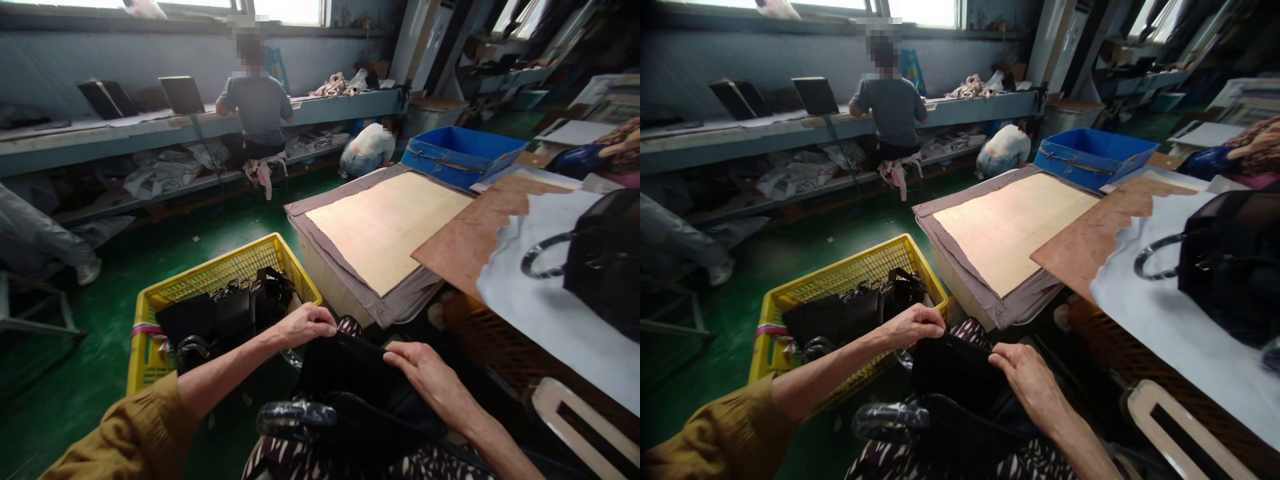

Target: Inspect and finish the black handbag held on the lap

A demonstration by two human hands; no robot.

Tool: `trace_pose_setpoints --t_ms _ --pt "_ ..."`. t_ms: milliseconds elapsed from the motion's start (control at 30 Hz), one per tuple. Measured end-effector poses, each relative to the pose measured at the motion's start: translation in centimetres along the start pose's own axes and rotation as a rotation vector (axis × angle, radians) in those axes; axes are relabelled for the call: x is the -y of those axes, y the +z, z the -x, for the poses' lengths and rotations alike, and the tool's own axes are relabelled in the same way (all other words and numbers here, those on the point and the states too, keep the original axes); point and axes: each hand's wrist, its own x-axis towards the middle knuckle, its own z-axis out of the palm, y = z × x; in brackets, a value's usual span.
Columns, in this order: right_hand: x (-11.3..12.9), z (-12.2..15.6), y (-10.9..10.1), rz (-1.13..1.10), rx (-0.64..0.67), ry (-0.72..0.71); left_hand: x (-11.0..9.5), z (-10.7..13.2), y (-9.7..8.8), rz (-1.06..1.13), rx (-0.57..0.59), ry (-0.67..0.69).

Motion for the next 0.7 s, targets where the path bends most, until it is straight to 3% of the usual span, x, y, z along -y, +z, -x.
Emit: trace_pose_setpoints --t_ms 200,367,533,700 --pt "0.0 -0.4 0.6 -0.02 -0.04 0.006 -2.3 -0.5 -0.3 -0.263 0.057 0.212" --pt "0.7 -0.7 0.5 -0.013 -0.059 -0.109 -3.7 -1.9 1.6 -0.657 0.093 0.353" --pt "0.8 -0.4 -0.6 -0.114 -0.005 -0.107 -4.6 -3.0 3.1 -0.702 0.091 0.207" --pt "0.0 0.2 -2.3 -0.134 -0.044 0.033 -7.5 -2.7 0.7 -0.731 -0.012 0.045"
